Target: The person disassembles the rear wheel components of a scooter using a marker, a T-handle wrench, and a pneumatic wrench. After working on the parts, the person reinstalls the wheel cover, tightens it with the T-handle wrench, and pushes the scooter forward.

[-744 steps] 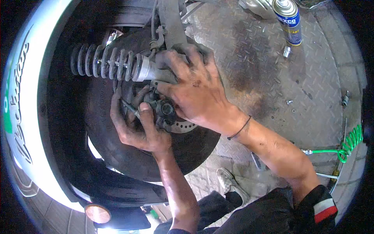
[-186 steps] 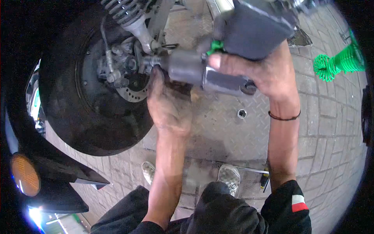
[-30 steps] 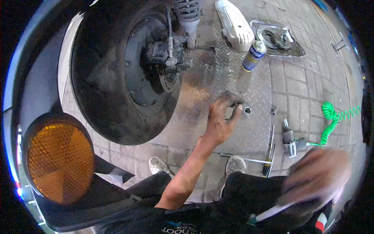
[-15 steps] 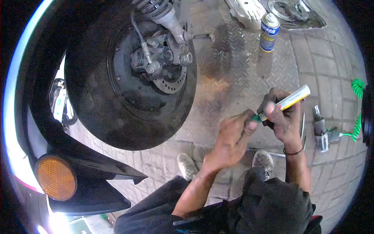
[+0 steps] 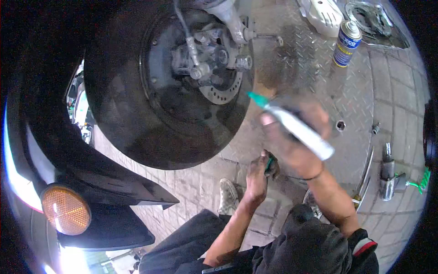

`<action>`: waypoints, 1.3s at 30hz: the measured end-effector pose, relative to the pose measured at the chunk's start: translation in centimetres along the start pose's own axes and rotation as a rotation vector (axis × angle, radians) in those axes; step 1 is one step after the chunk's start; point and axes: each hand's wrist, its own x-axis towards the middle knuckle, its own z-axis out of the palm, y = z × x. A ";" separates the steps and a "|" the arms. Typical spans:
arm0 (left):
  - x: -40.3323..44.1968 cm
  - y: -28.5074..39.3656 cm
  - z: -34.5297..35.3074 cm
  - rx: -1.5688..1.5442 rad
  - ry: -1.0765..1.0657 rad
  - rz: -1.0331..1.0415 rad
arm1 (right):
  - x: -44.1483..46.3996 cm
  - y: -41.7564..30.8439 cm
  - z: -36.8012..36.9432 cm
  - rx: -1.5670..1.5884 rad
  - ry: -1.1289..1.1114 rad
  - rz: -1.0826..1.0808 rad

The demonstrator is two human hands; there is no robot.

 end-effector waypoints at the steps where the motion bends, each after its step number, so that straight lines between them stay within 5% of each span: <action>1: -0.8 0.4 -0.3 0.378 0.034 0.263 | -0.7 0.0 2.1 0.213 0.063 0.087; 2: -1.3 0.9 -0.2 0.755 0.065 0.523 | -1.3 0.4 3.3 0.021 0.058 -0.092; 4: -1.4 2.7 -0.4 0.717 -0.077 0.171 | -1.7 0.3 5.8 0.113 0.079 -0.082; 6: -1.1 1.1 -0.6 0.879 0.014 0.420 | -1.7 0.2 6.7 0.061 0.038 -0.081; 14: -1.2 1.7 -0.2 0.777 0.035 0.376 | -1.1 0.8 8.2 0.130 0.117 -0.096; 16: -0.6 1.1 -0.3 0.503 0.080 0.264 | -1.0 1.1 8.6 0.152 0.130 -0.140; 19: -0.3 0.9 -1.0 0.693 0.059 0.455 | -1.0 1.2 8.9 0.135 0.146 -0.136; 32: 0.3 -0.2 -1.2 0.712 0.059 0.469 | -0.6 1.3 9.0 0.148 0.136 -0.140; 34: 1.0 -1.0 -1.0 0.287 0.089 0.240 | -0.6 1.5 9.3 0.128 0.154 -0.170; 39: 0.4 -0.1 -1.3 0.654 0.103 0.434 | -0.4 1.3 9.1 0.130 0.138 -0.182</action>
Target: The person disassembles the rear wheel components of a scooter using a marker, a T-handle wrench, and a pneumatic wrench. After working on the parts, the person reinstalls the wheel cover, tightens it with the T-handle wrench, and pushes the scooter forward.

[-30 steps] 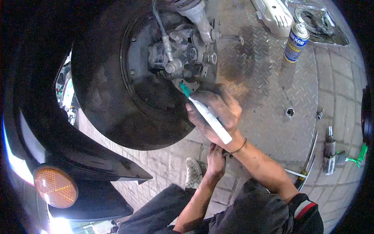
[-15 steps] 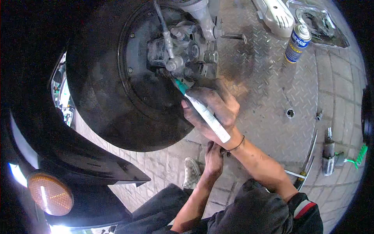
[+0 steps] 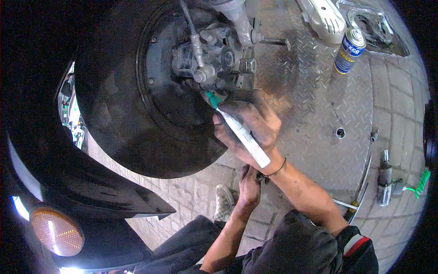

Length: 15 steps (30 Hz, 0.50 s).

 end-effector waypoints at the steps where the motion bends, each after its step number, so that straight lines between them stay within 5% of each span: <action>1: 0.0 -0.1 0.0 0.017 -0.011 0.017 | -0.1 0.0 0.0 -0.023 -0.006 0.003; 15: 0.0 1.3 -0.4 -0.050 -0.051 -0.042 | 0.1 0.1 -0.1 0.033 -0.002 0.019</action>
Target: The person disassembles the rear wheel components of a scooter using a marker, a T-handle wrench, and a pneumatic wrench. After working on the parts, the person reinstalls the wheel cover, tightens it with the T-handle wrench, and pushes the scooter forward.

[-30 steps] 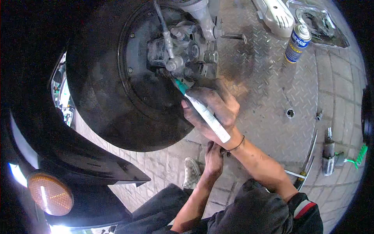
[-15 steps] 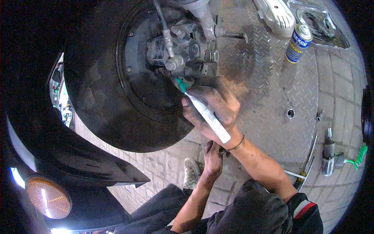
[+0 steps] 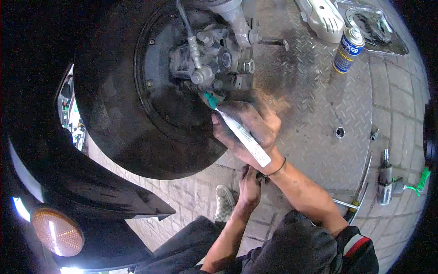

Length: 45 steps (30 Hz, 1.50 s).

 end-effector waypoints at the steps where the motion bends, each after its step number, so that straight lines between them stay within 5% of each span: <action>1: 0.1 -0.3 0.2 -0.029 0.033 -0.012 | 0.0 0.0 0.0 -0.010 0.003 0.001; 8: 0.3 -1.9 0.7 0.136 0.019 0.062 | 0.1 -0.1 -0.2 -0.048 -0.012 0.008; 11: 0.5 -3.8 2.2 -0.684 0.093 -0.276 | 0.1 -0.2 -0.2 -0.038 0.007 0.008; 13: 0.4 -1.6 0.7 -0.069 -0.041 -0.086 | 0.1 -0.2 -0.3 -0.031 0.000 0.022; 16: 0.2 0.3 -0.4 0.078 0.002 0.051 | 0.3 -0.4 0.0 -0.058 0.042 0.014; 35: 0.0 -1.8 -0.1 0.115 -0.039 0.069 | -1.1 -1.0 0.4 0.107 0.041 0.178; 41: 0.2 -1.5 -0.2 -0.021 -0.104 -0.104 | -1.0 -0.8 0.2 0.064 -0.021 0.133; 45: -0.1 -1.9 -0.1 0.088 -0.048 0.084 | -0.5 -0.9 0.4 0.063 0.016 0.140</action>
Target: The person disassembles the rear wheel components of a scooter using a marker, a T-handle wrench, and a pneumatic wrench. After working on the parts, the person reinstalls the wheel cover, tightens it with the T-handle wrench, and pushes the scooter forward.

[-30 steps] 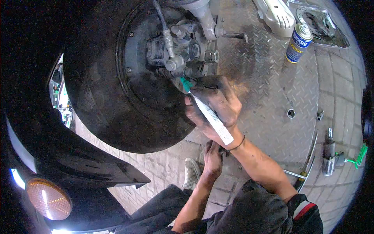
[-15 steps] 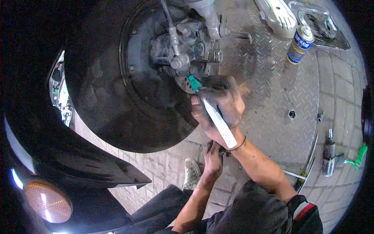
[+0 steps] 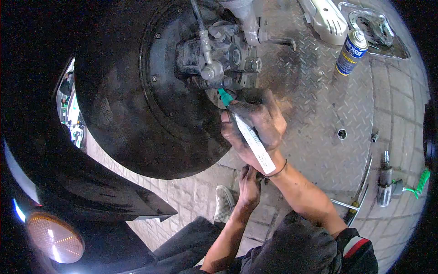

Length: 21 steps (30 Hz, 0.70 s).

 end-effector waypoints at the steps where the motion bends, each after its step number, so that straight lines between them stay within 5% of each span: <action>1: 0.0 0.2 -0.1 0.003 0.000 0.027 | 0.2 0.0 0.0 -0.040 0.008 -0.034; 21: 0.1 0.0 -0.2 -0.041 -0.051 -0.073 | 0.2 1.1 0.2 -0.086 0.063 -0.169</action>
